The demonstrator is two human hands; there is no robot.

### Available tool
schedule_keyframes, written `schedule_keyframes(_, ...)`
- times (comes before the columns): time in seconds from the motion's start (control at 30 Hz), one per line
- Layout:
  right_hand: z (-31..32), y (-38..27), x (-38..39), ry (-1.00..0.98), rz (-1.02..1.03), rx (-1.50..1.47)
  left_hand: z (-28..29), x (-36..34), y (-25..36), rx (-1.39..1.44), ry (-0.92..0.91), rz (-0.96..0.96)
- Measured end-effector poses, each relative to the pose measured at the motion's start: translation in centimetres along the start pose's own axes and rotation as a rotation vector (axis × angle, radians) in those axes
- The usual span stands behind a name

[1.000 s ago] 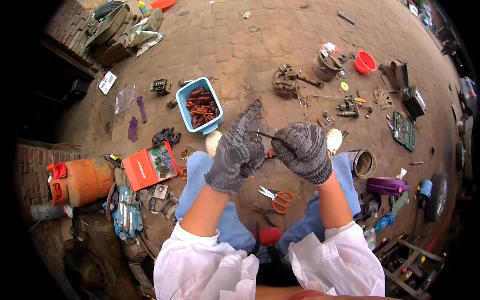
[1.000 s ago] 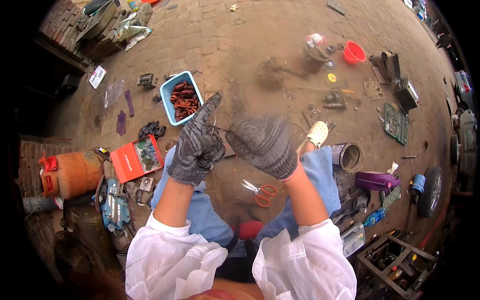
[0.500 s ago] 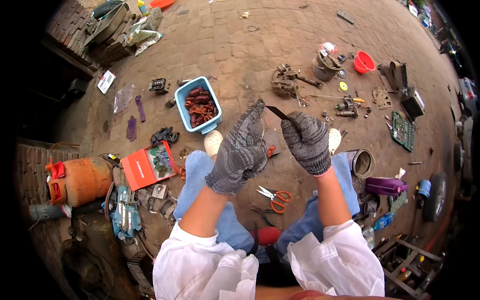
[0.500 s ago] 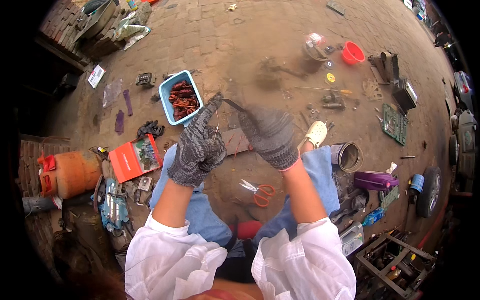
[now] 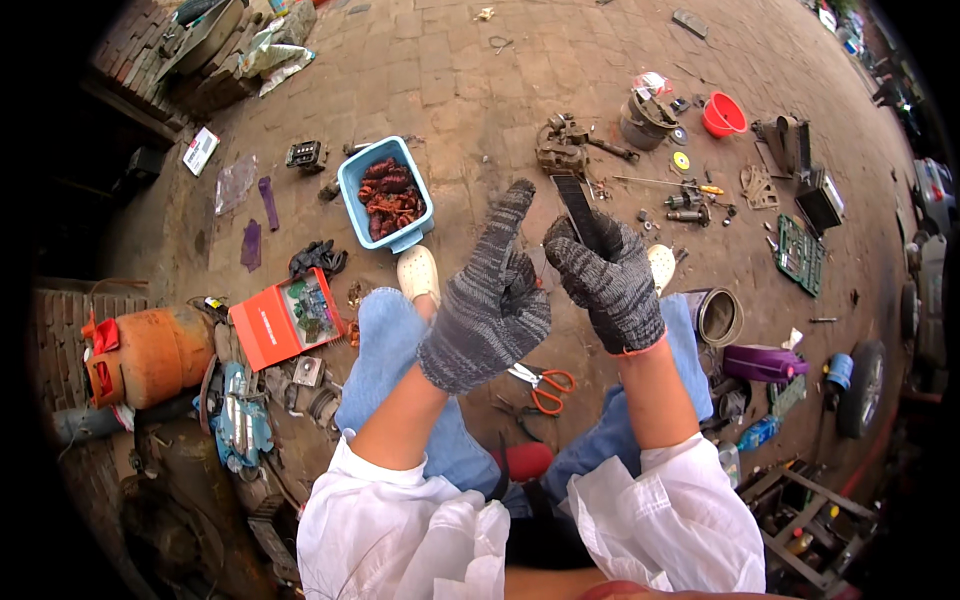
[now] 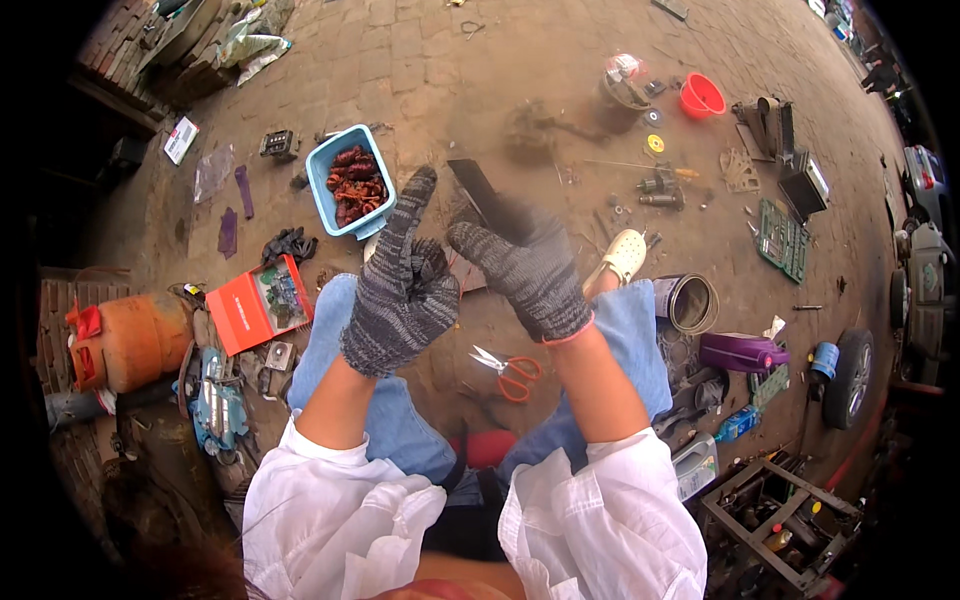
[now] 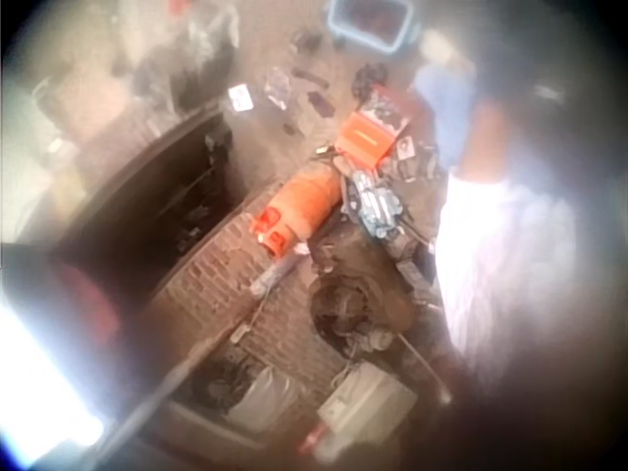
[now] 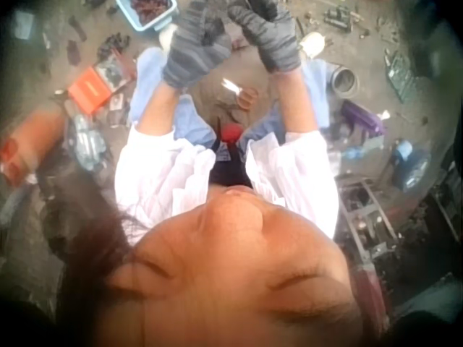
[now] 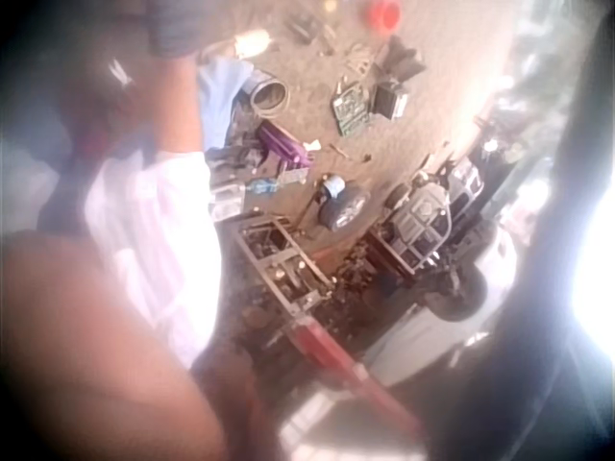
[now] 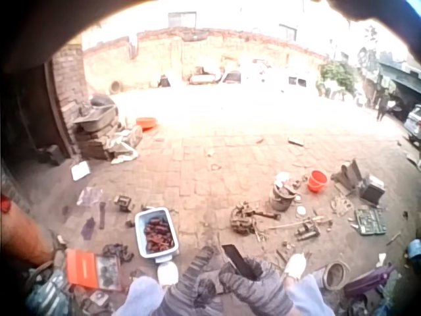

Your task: The person sits on the ground and uses a metal file to sharpen a small black metal piece. They repeatedly rub the file along the edges of the metal piece, occasionally pausing to inspect the surface.

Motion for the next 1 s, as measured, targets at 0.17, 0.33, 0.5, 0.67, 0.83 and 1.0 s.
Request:
schedule_keyframes(0.17, 0.6, 0.1, 0.0, 0.077, 0.008, -0.095, 0.2, -0.1, 0.7, -0.026, 0.045, -0.071)
schedule_keyframes(0.33, 0.7, 0.4, -0.2, 0.115, 0.045, -0.191, -0.3, -1.0, -1.6, 0.357, -0.097, 0.212)
schedule_keyframes(0.5, 0.9, 1.4, 0.1, 0.162, 0.051, -0.233, -1.6, -0.7, -2.5, 0.588, -0.250, 0.393)
schedule_keyframes(0.67, 0.5, 1.5, 0.4, 0.173, 0.064, -0.328, -2.2, -0.7, -2.7, 0.788, -0.251, 0.392)
schedule_keyframes(0.83, 0.4, 1.3, 0.2, 0.131, 0.118, -0.118, -0.6, -1.0, -2.1, 0.567, -0.062, 0.310)
schedule_keyframes(1.0, 4.0, -0.5, 0.1, 0.416, 0.322, 0.062, 1.8, -0.2, -1.1, 0.577, 0.144, 0.119)
Point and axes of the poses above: each hand's wrist, its own x-axis away from the middle knuckle, its own z-axis out of the back of the hand, y = z × x, the point moved 9 cm from there along -x, towards the middle knuckle, and after that the axes turned 15 degrees about z, right-handed, at the moved point
